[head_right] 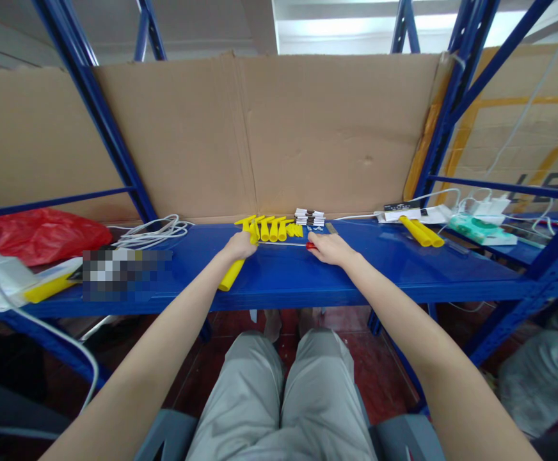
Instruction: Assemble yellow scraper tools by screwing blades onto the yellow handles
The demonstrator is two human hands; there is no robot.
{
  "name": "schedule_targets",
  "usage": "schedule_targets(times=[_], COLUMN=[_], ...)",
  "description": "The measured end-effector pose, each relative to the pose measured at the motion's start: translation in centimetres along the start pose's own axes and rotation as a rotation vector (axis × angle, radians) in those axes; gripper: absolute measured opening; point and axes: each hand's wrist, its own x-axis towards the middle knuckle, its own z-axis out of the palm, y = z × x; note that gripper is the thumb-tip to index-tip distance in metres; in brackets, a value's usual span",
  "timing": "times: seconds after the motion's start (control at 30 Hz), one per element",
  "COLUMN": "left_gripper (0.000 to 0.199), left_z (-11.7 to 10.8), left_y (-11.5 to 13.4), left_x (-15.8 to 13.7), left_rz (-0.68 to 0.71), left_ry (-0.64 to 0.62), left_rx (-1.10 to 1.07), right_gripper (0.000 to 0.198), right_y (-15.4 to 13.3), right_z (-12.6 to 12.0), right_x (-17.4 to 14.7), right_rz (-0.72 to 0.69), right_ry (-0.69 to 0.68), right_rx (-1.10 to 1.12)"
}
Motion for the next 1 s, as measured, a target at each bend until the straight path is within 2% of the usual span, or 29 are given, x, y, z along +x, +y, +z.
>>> schedule_targets(times=[0.37,0.53,1.0], left_gripper=[0.041,0.037,0.039], left_z=[0.24,0.13,0.21], left_y=[-0.33,-0.13,-0.04], left_x=[0.37,0.42,0.39], left_rz=[0.059,0.066,0.051], left_ry=[-0.006,-0.068,-0.051], left_rx=[-0.07,-0.058,-0.013], right_gripper=[0.025,0.025,0.023], right_y=[-0.25,-0.23,-0.05], right_z=[-0.31,-0.3,0.08], right_x=[0.0,-0.02,0.2], right_rz=[0.012,0.026,0.02], right_ry=[-0.063,-0.083,-0.037], right_rx=[-0.001,0.006,0.0])
